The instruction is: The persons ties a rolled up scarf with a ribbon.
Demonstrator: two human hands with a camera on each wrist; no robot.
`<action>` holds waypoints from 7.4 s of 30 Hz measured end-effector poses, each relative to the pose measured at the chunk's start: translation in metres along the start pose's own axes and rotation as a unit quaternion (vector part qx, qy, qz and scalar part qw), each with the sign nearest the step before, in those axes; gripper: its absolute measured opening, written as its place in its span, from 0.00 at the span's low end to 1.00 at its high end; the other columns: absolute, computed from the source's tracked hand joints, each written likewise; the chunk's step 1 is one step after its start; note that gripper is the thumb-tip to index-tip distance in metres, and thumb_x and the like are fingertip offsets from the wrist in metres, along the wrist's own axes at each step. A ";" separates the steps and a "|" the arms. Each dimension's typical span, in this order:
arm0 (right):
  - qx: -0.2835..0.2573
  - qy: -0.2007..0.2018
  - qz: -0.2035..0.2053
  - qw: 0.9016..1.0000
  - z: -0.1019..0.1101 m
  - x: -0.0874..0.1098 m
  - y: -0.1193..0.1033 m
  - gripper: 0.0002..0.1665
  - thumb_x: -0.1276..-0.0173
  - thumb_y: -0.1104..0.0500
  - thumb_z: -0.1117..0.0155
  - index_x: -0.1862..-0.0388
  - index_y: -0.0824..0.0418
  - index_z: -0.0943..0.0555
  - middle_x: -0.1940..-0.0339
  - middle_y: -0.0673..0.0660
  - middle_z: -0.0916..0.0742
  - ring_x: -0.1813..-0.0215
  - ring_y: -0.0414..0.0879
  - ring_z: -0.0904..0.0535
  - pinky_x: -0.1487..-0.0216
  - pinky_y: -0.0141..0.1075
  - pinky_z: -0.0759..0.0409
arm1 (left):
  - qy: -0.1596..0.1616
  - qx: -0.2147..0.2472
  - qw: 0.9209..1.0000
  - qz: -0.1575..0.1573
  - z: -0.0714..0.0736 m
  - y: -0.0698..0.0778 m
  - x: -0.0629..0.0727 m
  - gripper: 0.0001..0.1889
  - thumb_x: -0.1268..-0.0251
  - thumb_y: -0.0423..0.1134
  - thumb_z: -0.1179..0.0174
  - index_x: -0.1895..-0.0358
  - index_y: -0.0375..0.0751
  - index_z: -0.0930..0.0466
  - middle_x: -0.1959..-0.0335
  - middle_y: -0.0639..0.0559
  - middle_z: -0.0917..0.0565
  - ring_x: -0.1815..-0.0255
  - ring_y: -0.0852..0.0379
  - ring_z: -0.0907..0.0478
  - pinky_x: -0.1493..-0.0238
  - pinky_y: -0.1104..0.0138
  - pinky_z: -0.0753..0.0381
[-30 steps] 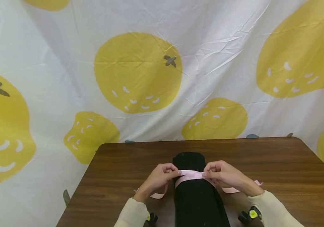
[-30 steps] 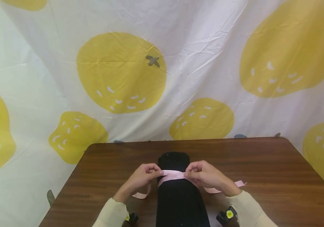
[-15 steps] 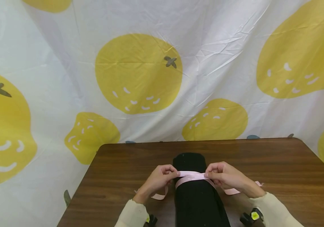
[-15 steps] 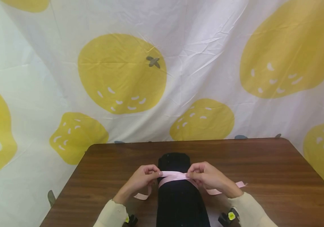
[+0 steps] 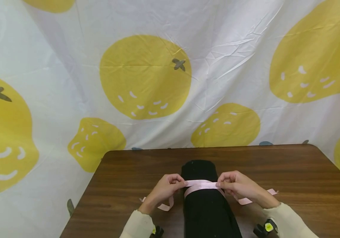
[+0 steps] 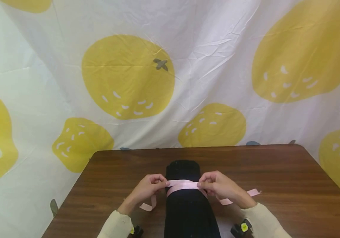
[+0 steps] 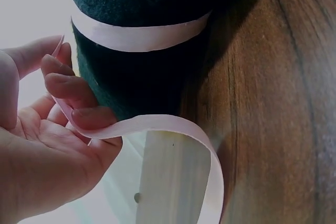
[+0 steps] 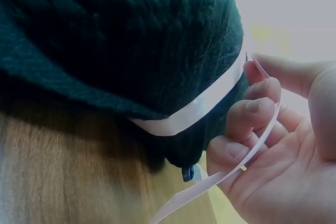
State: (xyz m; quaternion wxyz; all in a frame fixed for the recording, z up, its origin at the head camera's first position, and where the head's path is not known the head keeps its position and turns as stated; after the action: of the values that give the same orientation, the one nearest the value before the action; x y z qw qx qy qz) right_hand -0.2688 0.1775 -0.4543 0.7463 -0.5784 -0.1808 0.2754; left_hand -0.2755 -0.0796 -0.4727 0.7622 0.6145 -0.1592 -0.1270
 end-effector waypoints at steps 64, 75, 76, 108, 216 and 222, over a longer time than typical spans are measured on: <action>-0.020 -0.056 0.010 0.998 0.008 0.018 0.042 0.14 0.24 0.64 0.47 0.64 0.78 0.29 0.81 0.48 0.25 0.81 0.36 0.33 0.83 0.26 0.37 | 0.007 -0.116 0.993 0.022 0.009 -0.020 0.005 0.12 0.36 0.43 0.34 0.70 0.37 0.19 0.85 0.58 0.31 0.76 0.60 0.34 0.74 0.68 0.36; -0.022 -0.062 0.028 0.997 0.007 0.017 0.042 0.13 0.25 0.67 0.47 0.65 0.80 0.30 0.80 0.49 0.24 0.81 0.37 0.33 0.83 0.33 0.32 | 0.002 -0.123 0.992 0.025 0.007 -0.022 0.004 0.13 0.36 0.44 0.34 0.71 0.38 0.19 0.83 0.58 0.30 0.74 0.59 0.32 0.71 0.67 0.34; -0.025 -0.063 0.030 0.997 0.006 0.017 0.042 0.13 0.25 0.67 0.48 0.65 0.80 0.30 0.81 0.50 0.24 0.82 0.37 0.34 0.84 0.33 0.33 | 0.001 -0.123 0.992 0.025 0.007 -0.022 0.004 0.13 0.36 0.44 0.34 0.71 0.38 0.19 0.83 0.58 0.30 0.74 0.59 0.32 0.71 0.67 0.33; 0.000 -0.046 -0.002 0.999 0.002 0.011 0.037 0.11 0.25 0.63 0.44 0.63 0.73 0.23 0.75 0.48 0.23 0.72 0.36 0.26 0.73 0.30 0.26 | 0.006 -0.093 0.995 0.022 0.006 -0.022 0.003 0.11 0.36 0.43 0.33 0.68 0.37 0.17 0.82 0.58 0.29 0.76 0.60 0.33 0.74 0.68 0.34; -0.167 0.398 -0.049 0.901 -0.016 -0.006 -0.015 0.12 0.29 0.67 0.39 0.52 0.74 0.24 0.68 0.46 0.10 0.66 0.39 0.16 0.65 0.28 0.20 | 0.240 0.239 0.939 -0.052 -0.020 0.022 -0.002 0.19 0.40 0.26 0.33 0.49 0.24 0.29 0.63 0.42 0.12 0.68 0.59 0.16 0.70 0.71 0.18; -0.150 0.391 -0.030 0.908 -0.018 -0.008 -0.018 0.12 0.31 0.68 0.37 0.53 0.75 0.24 0.67 0.47 0.10 0.64 0.38 0.17 0.66 0.26 0.23 | 0.224 0.219 0.948 -0.058 -0.022 0.025 -0.004 0.18 0.38 0.27 0.35 0.47 0.25 0.29 0.57 0.38 0.12 0.60 0.56 0.14 0.69 0.73 0.21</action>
State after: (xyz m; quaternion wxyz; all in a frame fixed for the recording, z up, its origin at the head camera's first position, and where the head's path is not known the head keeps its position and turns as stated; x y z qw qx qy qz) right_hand -0.2613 0.1557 -0.4414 0.6697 -0.7390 0.0693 -0.0253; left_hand -0.2702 -0.0527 -0.4529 0.6163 0.7870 0.0280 0.0078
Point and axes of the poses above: each hand's wrist, its own x-axis away from the middle knuckle, its own z-axis out of the back of the hand, y = z × x, the point moved 5 cm from there along -x, towards the middle knuckle
